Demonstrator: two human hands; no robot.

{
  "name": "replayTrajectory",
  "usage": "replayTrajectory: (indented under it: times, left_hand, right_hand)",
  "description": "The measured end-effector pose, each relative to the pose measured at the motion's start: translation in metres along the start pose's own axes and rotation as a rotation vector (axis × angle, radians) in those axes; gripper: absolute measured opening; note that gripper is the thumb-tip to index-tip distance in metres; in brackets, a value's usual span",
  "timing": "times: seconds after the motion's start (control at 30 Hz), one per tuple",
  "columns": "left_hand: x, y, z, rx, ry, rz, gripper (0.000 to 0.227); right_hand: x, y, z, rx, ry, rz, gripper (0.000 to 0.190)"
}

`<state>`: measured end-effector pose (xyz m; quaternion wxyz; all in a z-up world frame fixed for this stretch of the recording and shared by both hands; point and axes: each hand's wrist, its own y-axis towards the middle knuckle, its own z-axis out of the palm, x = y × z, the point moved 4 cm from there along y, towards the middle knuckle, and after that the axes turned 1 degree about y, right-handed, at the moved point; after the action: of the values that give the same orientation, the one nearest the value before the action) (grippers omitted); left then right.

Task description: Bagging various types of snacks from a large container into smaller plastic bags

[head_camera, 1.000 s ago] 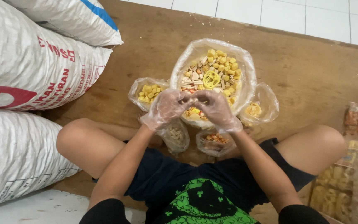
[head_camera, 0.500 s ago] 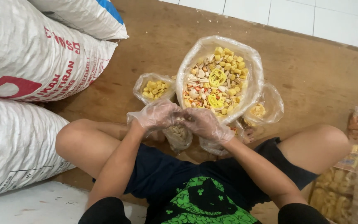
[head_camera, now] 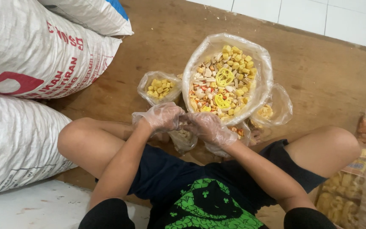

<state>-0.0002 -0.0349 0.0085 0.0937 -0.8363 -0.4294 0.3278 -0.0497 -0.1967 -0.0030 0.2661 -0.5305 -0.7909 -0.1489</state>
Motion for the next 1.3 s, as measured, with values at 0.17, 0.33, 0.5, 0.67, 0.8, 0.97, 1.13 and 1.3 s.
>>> replayTrajectory:
  times: [0.17,0.33,0.5,0.67,0.8,0.97,1.13,1.3]
  left_hand:
    - [0.011,0.006,0.004,-0.024,0.002,-0.026,0.023]
    - [0.007,0.007,-0.001,-0.072,-0.026,-0.031,0.026]
    - [-0.037,0.01,-0.036,-0.274,-0.161,0.075,0.02]
    - [-0.064,0.043,-0.046,-0.553,-0.271,0.09,0.023]
    - [-0.045,0.117,-0.011,-0.557,-0.167,0.049,0.023]
    - [-0.001,0.188,0.038,-0.57,0.12,-0.076,0.024]
    - [0.039,0.264,0.08,-0.568,0.338,-0.179,0.025]
    - [0.053,0.281,0.087,-0.593,0.432,-0.176,0.02]
  right_hand:
    - [-0.007,0.001,0.003,0.012,-0.018,-0.017,0.03]
    - [-0.007,0.01,-0.034,-0.04,0.076,0.108,0.018]
    - [-0.042,0.03,-0.062,-0.159,0.042,0.143,0.02]
    - [-0.12,0.069,-0.046,-0.334,-0.049,0.212,0.018]
    - [-0.161,0.092,-0.015,-0.303,-0.111,0.243,0.026]
    - [-0.127,0.09,-0.007,-0.125,-0.356,0.207,0.021]
    - [-0.091,0.074,-0.027,-0.082,-0.312,0.231,0.024]
    - [-0.136,0.063,-0.012,-0.051,-0.403,0.205,0.023]
